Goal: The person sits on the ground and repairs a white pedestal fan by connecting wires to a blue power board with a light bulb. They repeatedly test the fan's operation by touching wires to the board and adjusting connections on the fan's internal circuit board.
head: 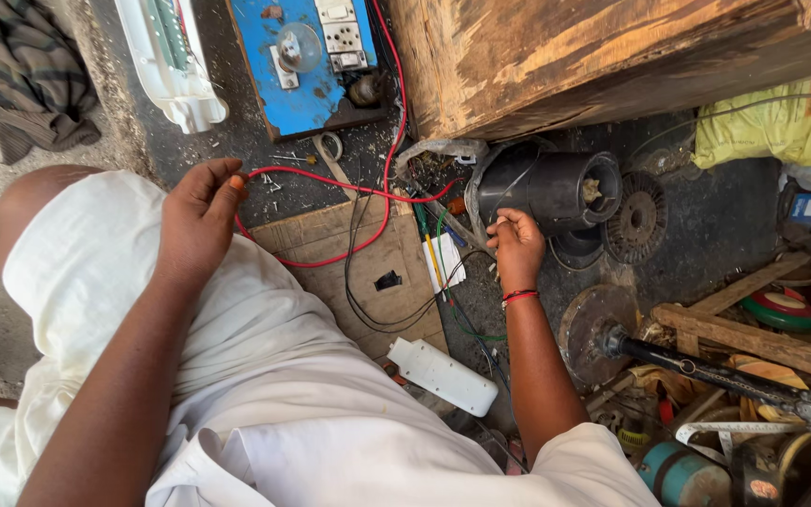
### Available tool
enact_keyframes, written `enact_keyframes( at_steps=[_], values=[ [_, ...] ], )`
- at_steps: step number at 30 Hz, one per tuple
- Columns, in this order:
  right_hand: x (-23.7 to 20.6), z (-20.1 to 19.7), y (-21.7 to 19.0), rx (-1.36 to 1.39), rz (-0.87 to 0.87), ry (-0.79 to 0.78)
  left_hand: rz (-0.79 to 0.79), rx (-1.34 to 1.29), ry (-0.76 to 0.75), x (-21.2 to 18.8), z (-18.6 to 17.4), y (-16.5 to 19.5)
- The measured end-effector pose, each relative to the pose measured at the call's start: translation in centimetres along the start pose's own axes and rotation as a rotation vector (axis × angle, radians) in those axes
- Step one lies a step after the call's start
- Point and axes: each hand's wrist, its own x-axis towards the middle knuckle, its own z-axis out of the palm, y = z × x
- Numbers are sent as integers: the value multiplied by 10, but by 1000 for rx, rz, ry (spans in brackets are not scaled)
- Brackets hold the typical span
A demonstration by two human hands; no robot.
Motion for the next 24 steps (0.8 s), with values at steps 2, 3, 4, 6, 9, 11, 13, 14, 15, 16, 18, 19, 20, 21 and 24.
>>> enact_keyframes(
  at_steps=[2, 3, 4, 6, 9, 11, 13, 14, 15, 16, 18, 19, 20, 21, 24],
  values=[
    [-3, -3, 9, -12, -16, 6, -2, 1, -1, 1, -1, 0],
    [-6, -1, 13, -17, 40, -11, -10, 1, -5, 0, -1, -1],
    [-10, 3, 14, -21, 90, -30, -14, -1, -6, 1, -1, -1],
    [-11, 16, 13, -47, 92, -84, -12, -9, -9, 3, -1, -2],
    [-21, 47, 9, -282, -30, -132, 1, 0, -15, 0, -1, -4],
    [-21, 63, 2, -659, -116, -63, 28, 34, -19, 0, -1, -2],
    [-18, 75, -4, -736, -97, -70, 28, 10, -16, 0, -1, 1],
    [-18, 82, -8, -775, -89, -79, 25, -1, -11, -1, -2, 2],
    [-20, 87, -10, -562, 45, -164, 5, 11, -4, -2, -4, 4],
    [-23, 89, -10, -350, 184, -247, -20, 23, -2, -3, -5, 6],
    [-30, 92, -12, -61, 394, -320, -16, 46, -1, -1, -5, 9],
    [-36, 91, -16, 8, 468, -319, 6, 57, 3, -2, -5, 11],
    [-45, 92, -19, 77, 548, -315, 23, 70, 4, -3, -5, 12],
    [-56, 98, -21, 100, 552, -356, -13, 72, 7, -5, -4, 13],
    [-85, 126, -32, 155, 569, -431, -42, 110, 5, -5, -3, 16]
  ],
)
